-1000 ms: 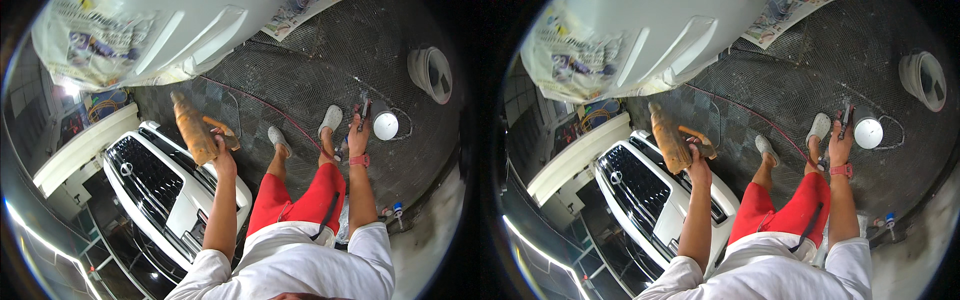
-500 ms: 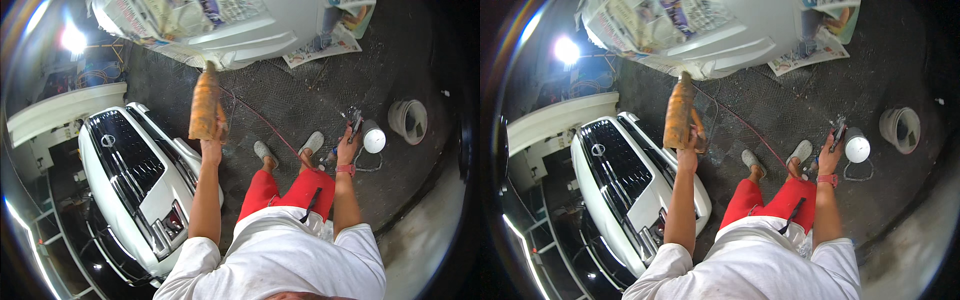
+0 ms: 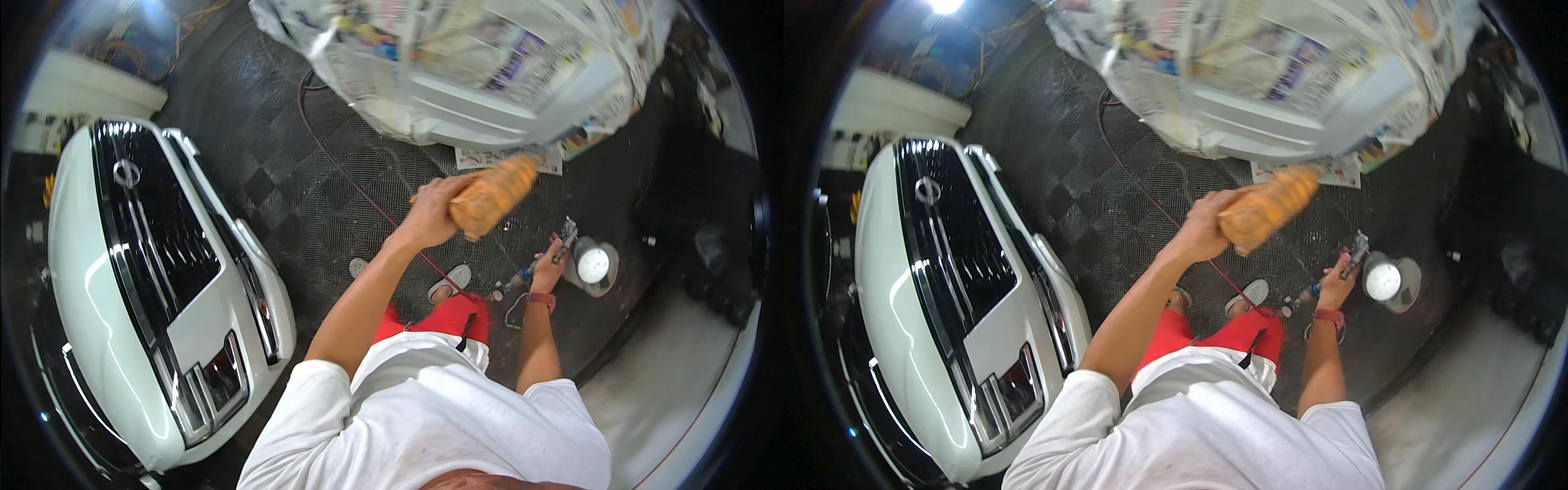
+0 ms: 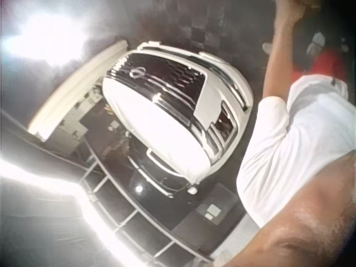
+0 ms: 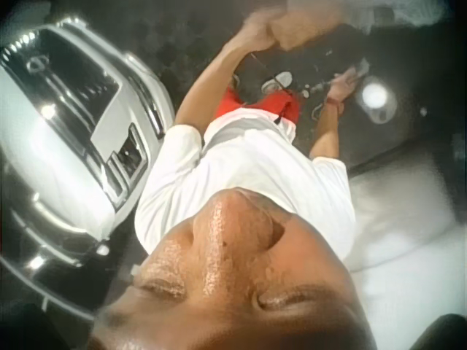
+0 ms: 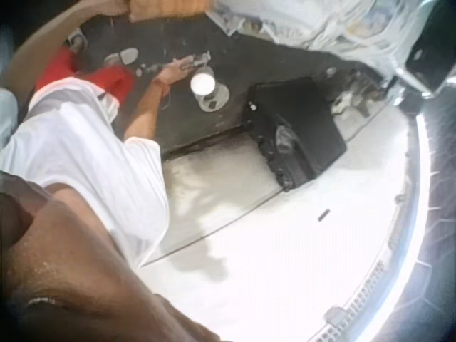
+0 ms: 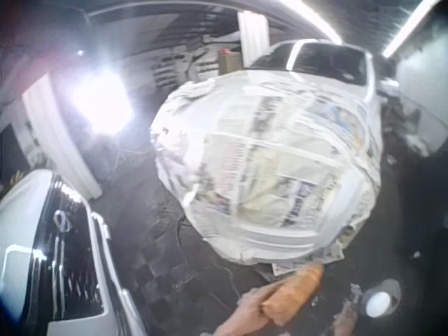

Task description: The person uses a spray gun to apply white paint to a car bumper that is covered with newspaper. They hold a heat gun in the other hand and occasionally use it to warm the surface while spraying. The person moves around the bumper to cover different areas.

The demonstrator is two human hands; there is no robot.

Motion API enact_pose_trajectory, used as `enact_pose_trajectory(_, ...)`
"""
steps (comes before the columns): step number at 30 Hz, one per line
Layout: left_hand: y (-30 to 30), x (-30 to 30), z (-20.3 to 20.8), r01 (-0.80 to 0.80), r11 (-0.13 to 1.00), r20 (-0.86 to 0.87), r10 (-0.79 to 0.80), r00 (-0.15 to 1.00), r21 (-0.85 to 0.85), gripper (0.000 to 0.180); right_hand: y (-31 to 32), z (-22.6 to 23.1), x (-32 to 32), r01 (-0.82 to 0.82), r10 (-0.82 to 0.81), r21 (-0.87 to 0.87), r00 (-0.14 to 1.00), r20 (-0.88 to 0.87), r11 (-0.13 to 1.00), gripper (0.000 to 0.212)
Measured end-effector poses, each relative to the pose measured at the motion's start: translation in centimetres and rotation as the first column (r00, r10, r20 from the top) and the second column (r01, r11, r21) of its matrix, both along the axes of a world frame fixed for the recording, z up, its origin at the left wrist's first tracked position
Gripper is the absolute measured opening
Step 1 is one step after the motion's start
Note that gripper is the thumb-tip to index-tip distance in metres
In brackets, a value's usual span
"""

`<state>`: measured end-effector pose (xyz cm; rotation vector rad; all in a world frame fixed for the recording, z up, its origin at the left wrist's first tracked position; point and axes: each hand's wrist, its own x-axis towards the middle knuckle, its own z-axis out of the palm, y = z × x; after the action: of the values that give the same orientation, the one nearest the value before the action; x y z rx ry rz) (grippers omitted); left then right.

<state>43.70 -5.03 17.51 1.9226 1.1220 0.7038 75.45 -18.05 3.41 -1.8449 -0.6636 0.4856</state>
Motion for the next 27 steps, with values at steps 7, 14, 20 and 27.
enact_pose_trajectory(7, 0.1, -17.1, -1.5, -0.034, 0.994, 0.094, 0.043, 0.995, -0.101, 0.062, 1.2, 4.7, -6.4, -0.113, 0.112, 0.001, 0.988, 0.105, 0.994, 0.060)
enact_pose_trajectory(14, 4.0, -39.0, -2.8, -0.330, 0.844, 0.348, 0.488, 0.801, -0.424, 0.044, 4.0, 6.6, -17.5, -0.262, 0.290, -0.166, 0.939, 0.182, 0.951, 0.067)
enact_pose_trajectory(20, 11.6, -51.3, 1.8, -0.585, 0.640, 0.276, 0.757, 0.592, -0.499, 0.051, 4.6, 2.7, -26.8, -0.367, 0.455, -0.346, 0.863, 0.220, 0.864, 0.065)
enact_pose_trajectory(27, 25.7, -65.4, 1.4, -0.499, 0.654, 0.438, 0.754, 0.489, -0.568, 0.044, 12.8, -0.4, -41.1, -0.540, 0.648, -0.464, 0.754, 0.103, 0.702, 0.067)
